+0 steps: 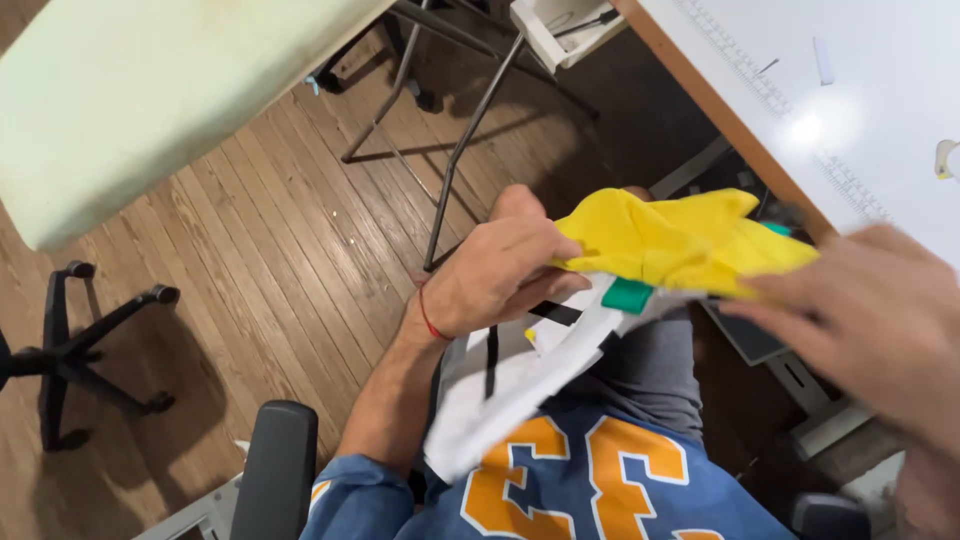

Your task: Sewing a striped fabric pouch using an industrial sewing machine

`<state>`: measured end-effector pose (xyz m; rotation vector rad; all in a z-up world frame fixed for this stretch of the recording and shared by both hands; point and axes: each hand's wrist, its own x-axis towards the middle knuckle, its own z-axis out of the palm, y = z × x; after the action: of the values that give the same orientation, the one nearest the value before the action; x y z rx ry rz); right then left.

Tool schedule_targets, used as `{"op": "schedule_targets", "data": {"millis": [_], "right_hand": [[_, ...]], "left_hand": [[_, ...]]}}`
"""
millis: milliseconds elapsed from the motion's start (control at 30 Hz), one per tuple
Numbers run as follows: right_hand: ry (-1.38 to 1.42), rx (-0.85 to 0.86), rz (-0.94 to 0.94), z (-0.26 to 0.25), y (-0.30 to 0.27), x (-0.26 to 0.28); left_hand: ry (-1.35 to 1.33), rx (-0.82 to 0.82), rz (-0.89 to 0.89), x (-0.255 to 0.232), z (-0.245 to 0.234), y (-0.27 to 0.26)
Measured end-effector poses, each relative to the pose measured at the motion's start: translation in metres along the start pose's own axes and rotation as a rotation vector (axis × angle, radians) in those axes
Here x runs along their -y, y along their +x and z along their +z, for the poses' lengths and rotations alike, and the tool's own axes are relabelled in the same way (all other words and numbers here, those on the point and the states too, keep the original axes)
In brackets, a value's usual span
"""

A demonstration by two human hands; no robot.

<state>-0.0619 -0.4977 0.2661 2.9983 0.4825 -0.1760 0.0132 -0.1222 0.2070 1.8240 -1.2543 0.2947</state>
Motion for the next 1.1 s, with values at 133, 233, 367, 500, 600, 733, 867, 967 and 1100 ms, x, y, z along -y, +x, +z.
{"op": "schedule_targets", "data": {"millis": [133,233,367,500,600,733,867,967,1100], "right_hand": [[0.085,-0.406,-0.525,-0.043,-0.053,0.033],[-0.025,-0.398,-0.478,-0.008,-0.06,0.046],[0.089,-0.25,-0.424,0.067,-0.076,0.058],[0.232,0.157,-0.471,0.137,-0.097,0.067],[0.114,0.345,-0.495,0.132,-0.084,0.075],[0.01,0.357,-0.616,0.143,-0.084,0.078],[0.825,0.425,-0.508,0.14,-0.052,0.055],[0.991,0.743,-0.245,0.116,-0.002,0.093],[0.769,0.858,-0.132,0.115,0.006,0.111]], "left_hand": [[0.166,0.03,0.158,-0.009,-0.015,0.023],[0.39,0.138,0.239,-0.012,-0.005,0.014],[0.25,0.158,0.189,-0.014,0.035,-0.032],[0.186,0.19,0.056,-0.028,0.061,-0.085],[0.258,0.207,0.066,-0.038,0.059,-0.087],[0.326,0.217,0.065,-0.05,0.06,-0.095],[0.226,0.223,0.033,-0.058,0.061,-0.104],[0.139,0.202,0.1,-0.065,0.091,-0.121],[0.124,-0.149,0.301,-0.071,0.175,-0.12]]}}
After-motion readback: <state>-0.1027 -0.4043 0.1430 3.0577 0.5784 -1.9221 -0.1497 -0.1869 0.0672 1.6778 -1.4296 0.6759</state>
